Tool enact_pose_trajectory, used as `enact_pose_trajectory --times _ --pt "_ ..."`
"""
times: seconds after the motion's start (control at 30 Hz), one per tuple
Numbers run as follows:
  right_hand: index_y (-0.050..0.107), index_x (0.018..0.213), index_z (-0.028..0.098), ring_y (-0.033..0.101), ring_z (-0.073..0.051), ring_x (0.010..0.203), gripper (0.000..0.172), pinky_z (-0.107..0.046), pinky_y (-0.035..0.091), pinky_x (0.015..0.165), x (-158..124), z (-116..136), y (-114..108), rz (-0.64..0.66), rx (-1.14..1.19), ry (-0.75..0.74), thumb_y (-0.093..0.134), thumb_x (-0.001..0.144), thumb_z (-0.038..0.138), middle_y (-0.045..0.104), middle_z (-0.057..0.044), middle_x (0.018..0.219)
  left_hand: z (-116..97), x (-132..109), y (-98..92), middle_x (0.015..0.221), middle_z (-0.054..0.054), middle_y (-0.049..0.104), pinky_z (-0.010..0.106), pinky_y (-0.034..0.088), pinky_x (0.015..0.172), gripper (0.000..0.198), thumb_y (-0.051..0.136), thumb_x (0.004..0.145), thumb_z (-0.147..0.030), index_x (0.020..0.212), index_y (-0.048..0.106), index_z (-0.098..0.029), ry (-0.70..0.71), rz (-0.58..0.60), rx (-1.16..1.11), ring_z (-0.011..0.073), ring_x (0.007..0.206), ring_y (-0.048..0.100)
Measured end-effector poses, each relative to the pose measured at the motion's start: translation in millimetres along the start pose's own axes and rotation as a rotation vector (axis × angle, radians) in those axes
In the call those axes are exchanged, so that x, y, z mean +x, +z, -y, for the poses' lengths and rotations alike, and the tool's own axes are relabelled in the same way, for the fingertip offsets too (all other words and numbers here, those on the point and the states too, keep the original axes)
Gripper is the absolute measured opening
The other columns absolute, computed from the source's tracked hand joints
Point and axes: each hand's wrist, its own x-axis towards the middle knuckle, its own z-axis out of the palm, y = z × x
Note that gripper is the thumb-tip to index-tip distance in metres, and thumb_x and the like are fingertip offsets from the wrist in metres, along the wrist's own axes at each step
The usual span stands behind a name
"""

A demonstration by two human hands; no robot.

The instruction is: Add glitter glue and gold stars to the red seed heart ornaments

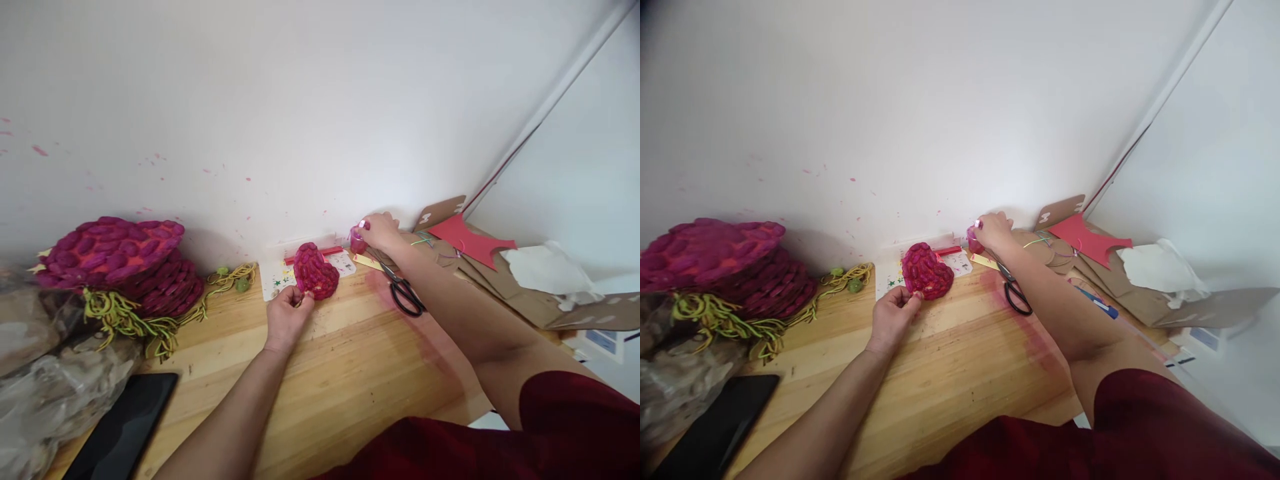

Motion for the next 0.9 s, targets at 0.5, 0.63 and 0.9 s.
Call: enact_pose_trajectory --times 0.5,0.63,0.9 --pt "0.062 0.087 0.021 0.061 -0.016 0.064 0.029 -0.030 0.049 0.065 -59 -8 -9 -0.292 1.067 0.126 0.056 0.093 0.049 0.064 -0.001 0.070 0 0 0.9 0.056 -0.004 0.043 0.024 0.032 0.055 0.031 0.064 0.075 -0.043 0.061 0.044 -0.023 0.021 -0.004 0.013 0.0130 0.056 0.040" --pt "0.057 0.079 0.023 0.055 -0.013 0.058 0.035 -0.028 0.046 0.059 -108 24 8 -0.030 1.326 0.019 0.071 0.081 0.055 0.060 0.002 0.064 -2 -2 0.3 0.058 -0.005 0.039 0.024 0.031 0.056 0.032 0.062 0.077 -0.042 0.062 0.042 -0.023 0.072 0.012 0.041 0.0120 0.057 0.036" --pt "0.058 0.088 0.023 0.058 -0.016 0.067 0.020 -0.029 0.044 0.063 -142 49 15 -0.089 1.031 -0.178 0.059 0.093 0.042 0.063 0.000 0.073 -16 -7 -2.4 0.057 -0.006 0.038 0.024 0.030 0.056 0.029 0.060 0.077 -0.037 0.061 0.041 -0.023 0.155 0.007 0.103 0.0114 0.057 0.035"
